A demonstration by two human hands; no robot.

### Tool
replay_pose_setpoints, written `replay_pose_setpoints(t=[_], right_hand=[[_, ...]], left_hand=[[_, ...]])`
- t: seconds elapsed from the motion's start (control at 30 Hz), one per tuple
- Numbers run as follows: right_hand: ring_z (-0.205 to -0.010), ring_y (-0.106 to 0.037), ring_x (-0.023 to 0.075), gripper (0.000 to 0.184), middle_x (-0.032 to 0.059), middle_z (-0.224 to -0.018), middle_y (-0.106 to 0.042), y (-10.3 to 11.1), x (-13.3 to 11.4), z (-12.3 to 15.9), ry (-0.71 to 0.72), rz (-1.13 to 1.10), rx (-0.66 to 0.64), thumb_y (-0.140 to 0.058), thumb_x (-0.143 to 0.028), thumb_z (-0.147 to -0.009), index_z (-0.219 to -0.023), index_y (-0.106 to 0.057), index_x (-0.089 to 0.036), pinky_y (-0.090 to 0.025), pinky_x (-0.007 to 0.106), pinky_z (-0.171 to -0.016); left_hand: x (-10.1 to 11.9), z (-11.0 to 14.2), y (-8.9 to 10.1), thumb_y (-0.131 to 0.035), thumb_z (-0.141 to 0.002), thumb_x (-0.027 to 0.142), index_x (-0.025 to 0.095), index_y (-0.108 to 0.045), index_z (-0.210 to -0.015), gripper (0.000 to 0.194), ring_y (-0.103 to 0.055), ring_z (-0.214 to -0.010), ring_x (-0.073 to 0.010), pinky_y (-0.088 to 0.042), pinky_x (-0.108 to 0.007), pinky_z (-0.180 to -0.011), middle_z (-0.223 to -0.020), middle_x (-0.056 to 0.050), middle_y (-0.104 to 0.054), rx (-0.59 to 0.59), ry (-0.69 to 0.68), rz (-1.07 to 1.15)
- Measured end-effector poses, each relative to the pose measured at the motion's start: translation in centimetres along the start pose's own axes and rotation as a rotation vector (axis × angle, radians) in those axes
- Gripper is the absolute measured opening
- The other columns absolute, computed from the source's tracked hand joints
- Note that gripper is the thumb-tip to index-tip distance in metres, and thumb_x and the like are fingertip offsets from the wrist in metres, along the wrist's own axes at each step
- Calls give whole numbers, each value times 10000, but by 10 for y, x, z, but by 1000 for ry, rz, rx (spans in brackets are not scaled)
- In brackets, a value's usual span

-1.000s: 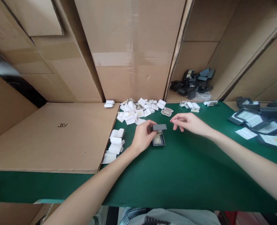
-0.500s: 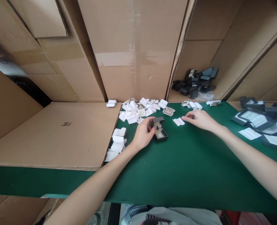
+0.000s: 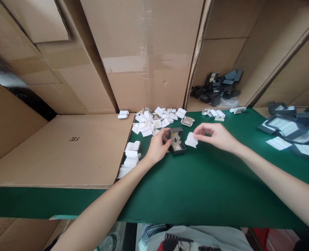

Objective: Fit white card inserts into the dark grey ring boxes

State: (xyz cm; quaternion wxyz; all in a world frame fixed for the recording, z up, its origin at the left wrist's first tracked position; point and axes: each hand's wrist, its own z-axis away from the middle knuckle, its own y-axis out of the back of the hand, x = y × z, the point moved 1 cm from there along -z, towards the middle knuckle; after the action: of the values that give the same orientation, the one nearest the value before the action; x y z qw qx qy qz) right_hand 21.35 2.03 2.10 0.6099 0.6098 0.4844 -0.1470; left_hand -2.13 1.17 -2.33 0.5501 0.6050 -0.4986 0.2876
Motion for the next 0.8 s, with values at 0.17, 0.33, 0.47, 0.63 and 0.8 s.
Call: replay_pose_setpoints(t=[0.17, 0.33, 0.47, 0.63, 0.8], right_hand=[[-707, -582, 161, 300, 52, -809, -663, -12, -11, 3, 47, -83, 29, -660, -457, -744, -840, -658, -173, -498, 327, -698], [-680, -571, 148, 256, 38, -782, -648, -26, -14, 3, 74, -32, 96, -641, -392, -775, -901, -642, -169, -494, 310, -667], [-649, -565, 137, 171, 35, -775, -638, -30, -20, 3, 162, 67, 112, -599, -316, -814, -891, -639, -169, -487, 283, -616], [-642, -543, 123, 106, 32, -772, -620, -35, -20, 4, 384, 289, 150, -530, -200, -859, -842, -631, -172, -462, 267, -622], [-731, -566, 150, 171, 57, -786, -633, -45, -17, -2, 553, 479, 161, -459, -163, -898, -825, -613, -160, -454, 278, -674]], left_hand=[[0, -1, -1, -529, -793, 147, 194, -499, -1170, 381, -538, -599, -57, -454, -134, -417, -1020, -49, -579, -7, -3, -11], [2, 0, -2, -509, -788, 118, 192, -504, -1172, 391, -542, -640, -67, -454, -129, -423, -1065, -58, -579, -20, -30, -30], [3, 1, -2, -497, -790, 112, 189, -504, -1165, 383, -544, -649, -67, -449, -129, -429, -1096, -62, -582, -32, -39, -41], [2, 0, -2, -490, -789, 99, 192, -500, -1150, 373, -549, -647, -64, -472, -150, -488, -1085, -45, -599, -29, -73, -78], [3, 1, -1, -479, -784, 87, 184, -499, -1132, 362, -551, -633, -61, -478, -169, -527, -1075, -38, -609, -40, -84, -101]])
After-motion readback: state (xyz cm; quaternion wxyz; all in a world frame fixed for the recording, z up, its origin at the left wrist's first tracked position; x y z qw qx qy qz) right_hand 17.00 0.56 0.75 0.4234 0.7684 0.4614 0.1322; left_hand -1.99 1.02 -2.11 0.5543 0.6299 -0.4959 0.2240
